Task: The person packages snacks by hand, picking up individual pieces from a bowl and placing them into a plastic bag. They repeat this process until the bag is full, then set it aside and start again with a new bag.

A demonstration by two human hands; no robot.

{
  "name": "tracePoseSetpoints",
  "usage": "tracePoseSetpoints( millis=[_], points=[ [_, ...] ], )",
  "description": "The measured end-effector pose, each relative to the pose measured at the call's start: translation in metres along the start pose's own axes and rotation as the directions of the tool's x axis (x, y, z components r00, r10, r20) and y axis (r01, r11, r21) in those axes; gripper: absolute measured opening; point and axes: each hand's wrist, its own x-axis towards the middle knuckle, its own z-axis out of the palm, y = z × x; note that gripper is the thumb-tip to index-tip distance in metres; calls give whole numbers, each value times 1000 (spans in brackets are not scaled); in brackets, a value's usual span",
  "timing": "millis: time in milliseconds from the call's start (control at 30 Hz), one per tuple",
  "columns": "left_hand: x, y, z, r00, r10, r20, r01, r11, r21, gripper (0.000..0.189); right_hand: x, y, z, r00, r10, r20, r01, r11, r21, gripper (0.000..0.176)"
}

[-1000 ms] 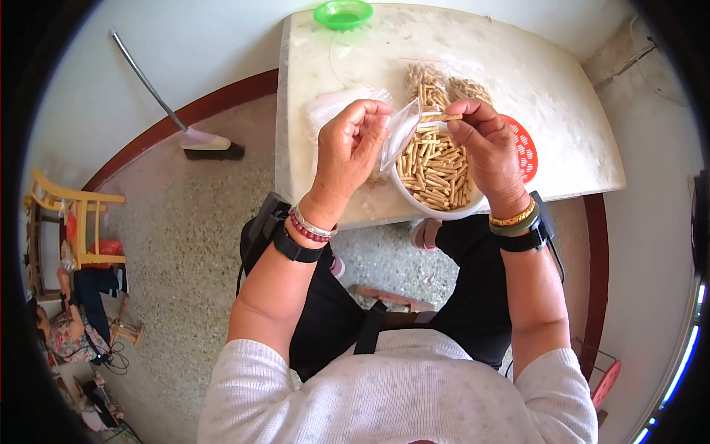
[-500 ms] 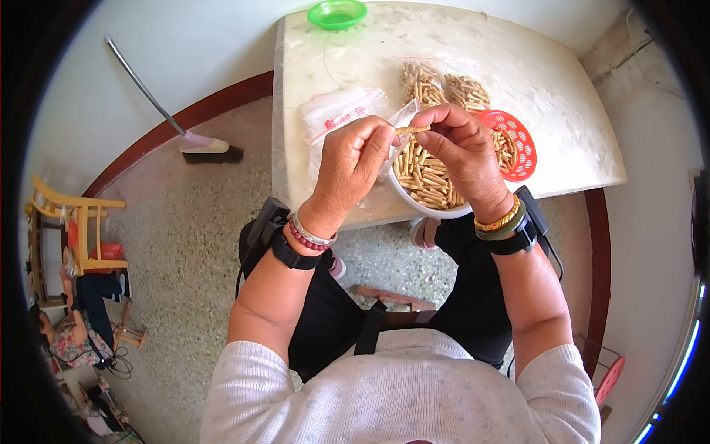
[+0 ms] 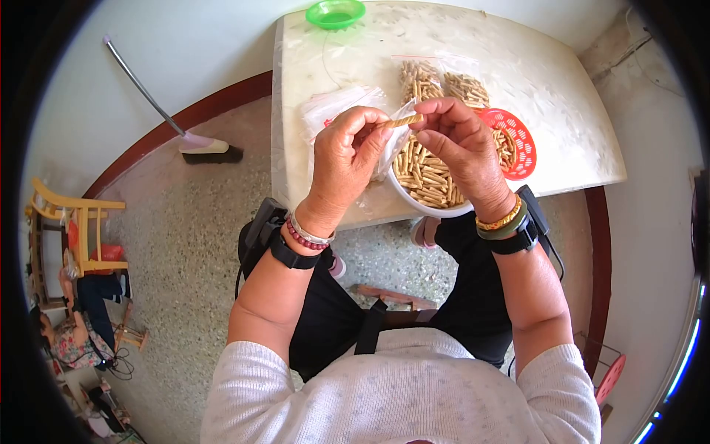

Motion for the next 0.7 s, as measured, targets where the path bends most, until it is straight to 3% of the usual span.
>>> tracePoseSetpoints(
  millis=[333, 500, 700],
  points=[
    [1, 4, 2, 999, 34, -6, -33, 999, 41, 7, -1, -1, -2, 999, 10, -33, -12, 997, -71, 17],
    [2, 1, 1, 992, 124, 8, -124, 983, 135, 7, -1, 1, -2, 997, 2, -71, -9, 995, -104, 12],
    [2, 4, 1, 996, 84, 15, -85, 988, 125, 7, -1, 0, -2, 997, -3, -73, -5, 993, -115, 11]
  ],
)
